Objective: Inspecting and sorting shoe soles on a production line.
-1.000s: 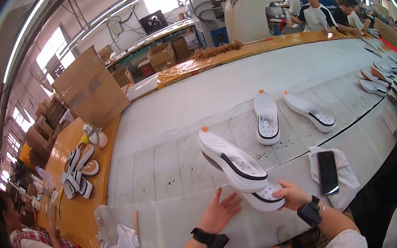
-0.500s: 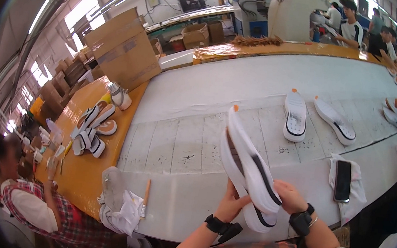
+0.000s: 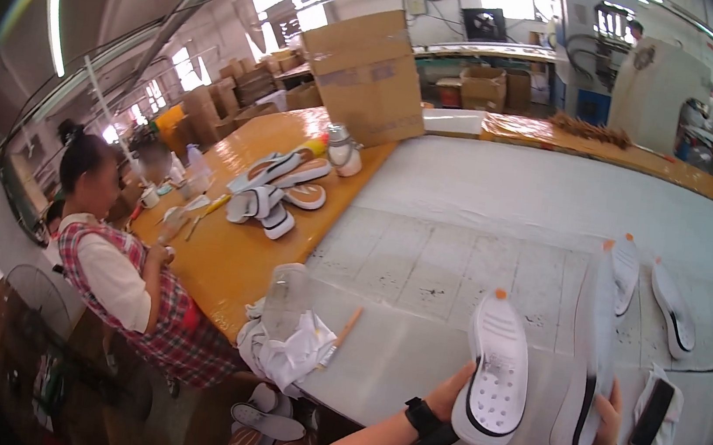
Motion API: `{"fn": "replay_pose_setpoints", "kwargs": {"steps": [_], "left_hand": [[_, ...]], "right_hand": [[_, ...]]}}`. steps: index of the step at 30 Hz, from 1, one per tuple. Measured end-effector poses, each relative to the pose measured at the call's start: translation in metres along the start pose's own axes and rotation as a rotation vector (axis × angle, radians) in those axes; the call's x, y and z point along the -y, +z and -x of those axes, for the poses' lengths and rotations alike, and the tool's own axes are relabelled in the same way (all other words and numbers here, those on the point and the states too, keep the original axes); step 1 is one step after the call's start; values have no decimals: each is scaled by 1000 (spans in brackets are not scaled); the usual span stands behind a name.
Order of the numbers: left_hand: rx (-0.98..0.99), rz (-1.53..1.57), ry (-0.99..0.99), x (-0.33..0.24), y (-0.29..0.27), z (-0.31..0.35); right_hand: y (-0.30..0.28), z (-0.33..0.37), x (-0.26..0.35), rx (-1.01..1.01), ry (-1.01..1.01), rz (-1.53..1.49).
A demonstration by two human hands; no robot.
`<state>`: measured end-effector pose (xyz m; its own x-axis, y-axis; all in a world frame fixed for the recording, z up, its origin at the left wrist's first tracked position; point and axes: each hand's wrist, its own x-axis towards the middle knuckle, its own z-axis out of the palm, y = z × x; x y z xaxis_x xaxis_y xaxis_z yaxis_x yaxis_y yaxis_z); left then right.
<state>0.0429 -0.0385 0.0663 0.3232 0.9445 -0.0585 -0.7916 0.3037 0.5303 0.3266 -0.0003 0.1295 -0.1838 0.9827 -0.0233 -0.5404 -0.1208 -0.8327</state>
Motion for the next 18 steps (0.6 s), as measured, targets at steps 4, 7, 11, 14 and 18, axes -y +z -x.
{"fn": "replay_pose_setpoints", "kwargs": {"steps": [4,7,11,14,18], "left_hand": [[177,197,28,-69,7,28],[-212,-581,688,-193,30,43],[-186,130,994,-289,63,32],[-258,-256,640,-211,40,4],[-101,-92,49,-66,-19,-13]], "right_hand": [[0,9,3,89,86,-98],[-3,12,-14,64,83,-106],[-4,13,-21,21,124,-132],[12,-13,-37,31,174,-159],[59,-32,-75,158,287,-30]]}}
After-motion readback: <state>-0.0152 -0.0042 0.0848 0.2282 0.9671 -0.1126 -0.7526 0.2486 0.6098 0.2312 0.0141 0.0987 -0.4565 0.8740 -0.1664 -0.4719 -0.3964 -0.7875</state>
